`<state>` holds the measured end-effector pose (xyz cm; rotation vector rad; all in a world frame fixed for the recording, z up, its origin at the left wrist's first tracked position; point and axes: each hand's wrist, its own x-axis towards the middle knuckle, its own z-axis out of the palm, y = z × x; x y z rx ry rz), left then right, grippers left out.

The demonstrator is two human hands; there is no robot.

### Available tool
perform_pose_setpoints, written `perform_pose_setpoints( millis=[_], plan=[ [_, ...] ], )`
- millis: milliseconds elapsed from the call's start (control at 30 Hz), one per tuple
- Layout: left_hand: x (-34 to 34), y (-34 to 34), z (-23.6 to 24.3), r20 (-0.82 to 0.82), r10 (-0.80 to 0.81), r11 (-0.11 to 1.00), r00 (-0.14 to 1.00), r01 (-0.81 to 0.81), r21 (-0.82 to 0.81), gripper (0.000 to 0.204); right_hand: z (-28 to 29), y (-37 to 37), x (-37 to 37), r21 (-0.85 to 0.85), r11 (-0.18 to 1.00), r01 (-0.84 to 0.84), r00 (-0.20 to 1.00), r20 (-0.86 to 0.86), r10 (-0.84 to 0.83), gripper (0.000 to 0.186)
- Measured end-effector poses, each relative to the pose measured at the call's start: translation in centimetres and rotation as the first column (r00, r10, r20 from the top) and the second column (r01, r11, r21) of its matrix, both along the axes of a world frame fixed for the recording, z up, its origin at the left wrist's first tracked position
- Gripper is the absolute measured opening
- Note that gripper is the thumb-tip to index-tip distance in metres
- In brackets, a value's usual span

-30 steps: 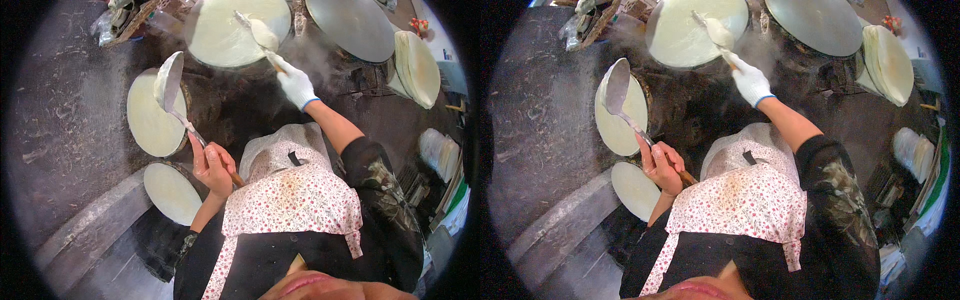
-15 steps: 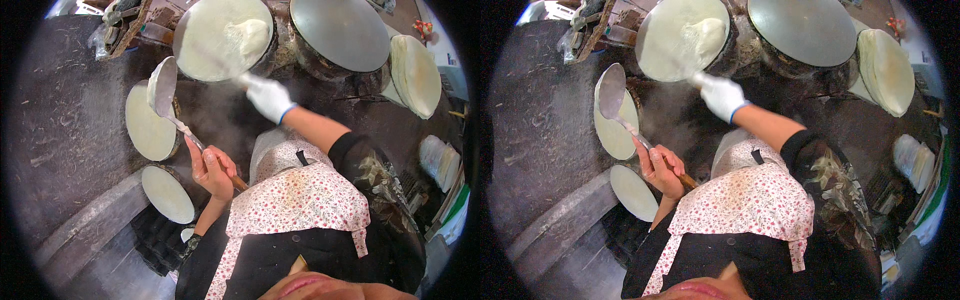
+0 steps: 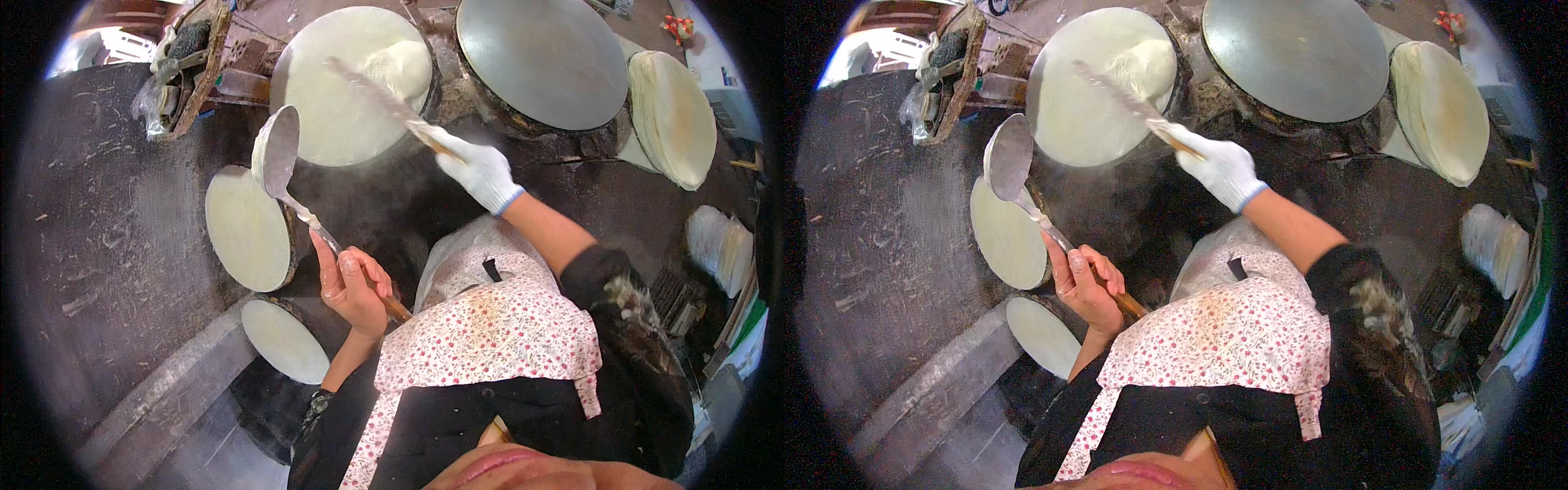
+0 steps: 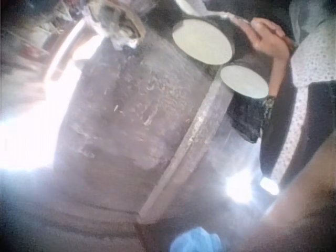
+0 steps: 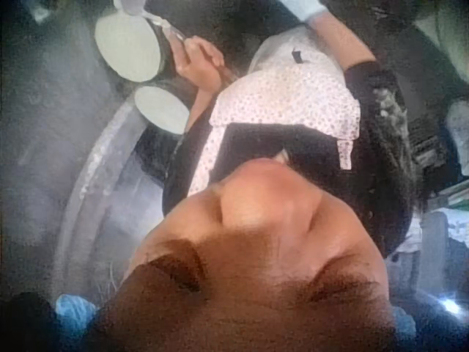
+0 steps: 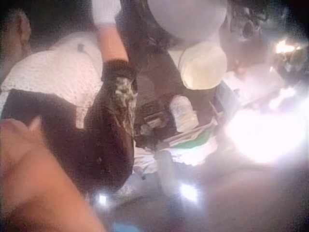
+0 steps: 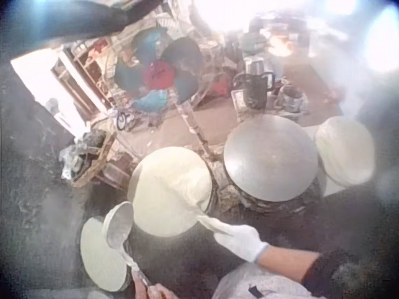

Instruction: The person ladles batter onto hot flat pans, spreads it into thin crepes, flips them, and stacks the cooked crepes on a nearby surface. The process is repeated continuously across multiple pans.

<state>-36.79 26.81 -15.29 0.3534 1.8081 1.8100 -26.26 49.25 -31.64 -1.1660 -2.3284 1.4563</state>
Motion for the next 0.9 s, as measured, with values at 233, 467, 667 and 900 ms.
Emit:
perform_pose_setpoints(
  millis=[233, 467, 667, 900],
  plan=[
    [-1.1, -0.1, -0.1, 0.01, -0.034, 0.998, 0.999, 0.035, -0.059, 0.059, -1.8, -0.8, -2.7, -0.278, 0.935, 0.221, 0.862, -0.392, -0.32, 0.043],
    [-3.6, -0.6, 0.3, 0.122, 0.001, 0.989, 0.993, 0.017, -0.148, 0.058, -0.9, 5.1, -5.4, -0.228, 0.932, 0.282, 0.898, -0.28, -0.34, 0.043],
    [-9.6, 4.9, -1.4, 0.208, -0.051, 0.997, 0.977, 0.06, -0.038, 0.058, 0.3, 7.1, -7.2, -0.067, 0.994, -0.091, 0.995, 0.031, 0.093, 0.046],
    [-10.3, 7.5, -3.4, 0.574, -0.006, 0.995, 0.819, -0.055, 0.088, 0.059, 0.4, 5.5, 0.6, 0.009, 0.987, 0.158, 0.969, -0.196, -0.154, 0.039]
  ],
)
